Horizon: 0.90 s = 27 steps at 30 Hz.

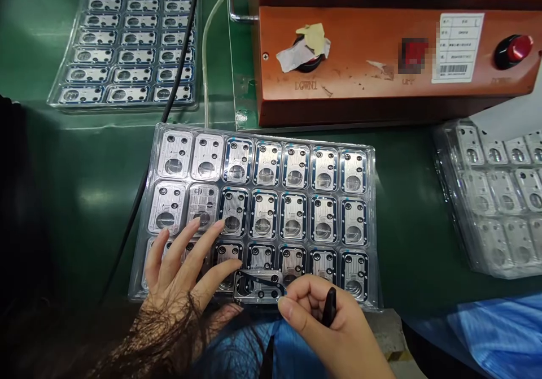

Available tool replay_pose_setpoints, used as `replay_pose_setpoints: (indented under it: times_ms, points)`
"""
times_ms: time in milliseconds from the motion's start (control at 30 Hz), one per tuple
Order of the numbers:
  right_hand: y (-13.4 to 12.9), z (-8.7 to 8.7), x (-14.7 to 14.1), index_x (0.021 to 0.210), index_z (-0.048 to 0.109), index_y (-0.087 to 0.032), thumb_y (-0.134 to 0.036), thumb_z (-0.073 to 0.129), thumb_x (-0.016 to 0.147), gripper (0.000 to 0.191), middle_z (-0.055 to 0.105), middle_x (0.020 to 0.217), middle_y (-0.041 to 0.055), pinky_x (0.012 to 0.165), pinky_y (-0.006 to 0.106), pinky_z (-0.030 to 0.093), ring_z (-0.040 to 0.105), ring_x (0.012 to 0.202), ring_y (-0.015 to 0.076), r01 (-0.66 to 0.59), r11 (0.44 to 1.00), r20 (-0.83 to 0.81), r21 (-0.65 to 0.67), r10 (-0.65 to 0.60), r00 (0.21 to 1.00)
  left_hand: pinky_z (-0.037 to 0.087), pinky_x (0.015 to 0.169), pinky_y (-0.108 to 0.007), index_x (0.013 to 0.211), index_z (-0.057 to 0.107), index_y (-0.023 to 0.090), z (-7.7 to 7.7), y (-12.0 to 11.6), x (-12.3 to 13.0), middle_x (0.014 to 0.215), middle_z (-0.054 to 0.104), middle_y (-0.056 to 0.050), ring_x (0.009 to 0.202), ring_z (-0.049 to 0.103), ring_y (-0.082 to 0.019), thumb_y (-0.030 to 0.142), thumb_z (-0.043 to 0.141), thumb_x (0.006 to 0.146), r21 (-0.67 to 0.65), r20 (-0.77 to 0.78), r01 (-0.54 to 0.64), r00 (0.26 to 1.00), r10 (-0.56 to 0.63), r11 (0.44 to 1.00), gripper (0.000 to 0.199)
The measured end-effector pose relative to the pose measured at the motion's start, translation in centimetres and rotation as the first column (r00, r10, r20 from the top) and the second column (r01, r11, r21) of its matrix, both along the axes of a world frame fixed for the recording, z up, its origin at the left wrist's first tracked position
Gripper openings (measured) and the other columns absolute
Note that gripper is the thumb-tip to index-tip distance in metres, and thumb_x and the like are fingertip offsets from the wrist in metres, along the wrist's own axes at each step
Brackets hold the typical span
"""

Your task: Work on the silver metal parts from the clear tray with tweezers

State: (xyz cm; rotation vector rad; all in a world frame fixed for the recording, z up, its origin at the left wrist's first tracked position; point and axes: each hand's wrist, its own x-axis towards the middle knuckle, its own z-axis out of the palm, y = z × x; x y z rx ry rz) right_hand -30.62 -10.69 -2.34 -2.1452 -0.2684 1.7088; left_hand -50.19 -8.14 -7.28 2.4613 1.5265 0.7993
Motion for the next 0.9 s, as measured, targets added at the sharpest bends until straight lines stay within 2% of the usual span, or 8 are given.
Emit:
replay_pose_setpoints:
  times_ms: [267,433,567,700,900]
  points:
    - [-0.1,0.0,0.2,0.057,0.064,-0.026,-0.063,0.088,0.034,0.050,0.045,0.053,-0.0037,0.050,0.024,0.032,0.040,0.053,0.0125,0.040,0.998,-0.084,-0.046,-0.043,0.996,0.016,0.123,-0.052,0.096,0.070,0.028,0.3,0.0,0.0,0.137,0.062,-0.009,0.146,0.034,-0.024,0.048,0.038,0.097,-0.036,0.001,0.001,1.000,-0.001,0.999,0.038]
    - [-0.6,-0.8,0.2,0.053,0.065,-0.024,-0.066,0.086,0.042,0.048,0.039,0.049,-0.0053,0.053,0.024,0.027,0.034,0.050,0.0097,0.021,0.987,-0.017,0.157,-0.019,1.000,0.016,0.123,-0.053,0.097,0.070,0.029,0.4,-0.2,-0.1,0.140,0.060,-0.008,0.144,0.037,-0.026,0.043,0.048,0.094,-0.053,-0.017,0.014,1.000,-0.015,0.998,0.027]
    - [-0.6,-0.9,0.0,0.052,0.066,-0.024,-0.065,0.085,0.043,0.047,0.039,0.048,-0.0055,0.052,0.025,0.025,0.033,0.049,0.0089,0.031,0.984,-0.013,0.173,-0.029,1.000,0.015,0.123,-0.054,0.098,0.070,0.027,0.4,-0.2,-0.1,0.139,0.060,-0.010,0.145,0.036,-0.027,0.048,0.041,0.097,-0.056,0.009,0.015,1.000,-0.015,0.998,0.036]
    - [-0.6,-0.7,-0.1,0.052,0.066,-0.024,-0.062,0.086,0.044,0.044,0.040,0.048,-0.0052,0.053,0.025,0.025,0.034,0.049,0.0097,0.041,0.983,-0.012,0.181,-0.040,0.999,0.016,0.123,-0.051,0.095,0.069,0.027,0.3,0.0,0.1,0.135,0.063,-0.010,0.146,0.034,-0.024,0.045,0.040,0.098,-0.030,0.022,0.007,1.000,-0.006,1.000,0.034]
    - [-0.9,-1.1,0.0,0.052,0.065,-0.024,-0.066,0.085,0.045,0.047,0.039,0.048,-0.0053,0.053,0.026,0.024,0.033,0.049,0.0099,-0.004,0.980,-0.015,0.199,0.007,1.000,0.020,0.121,-0.052,0.093,0.068,0.027,-0.2,0.0,0.5,0.132,0.065,-0.011,0.143,0.040,-0.025,0.048,0.030,0.099,0.025,0.029,-0.025,0.999,0.025,0.999,0.044]
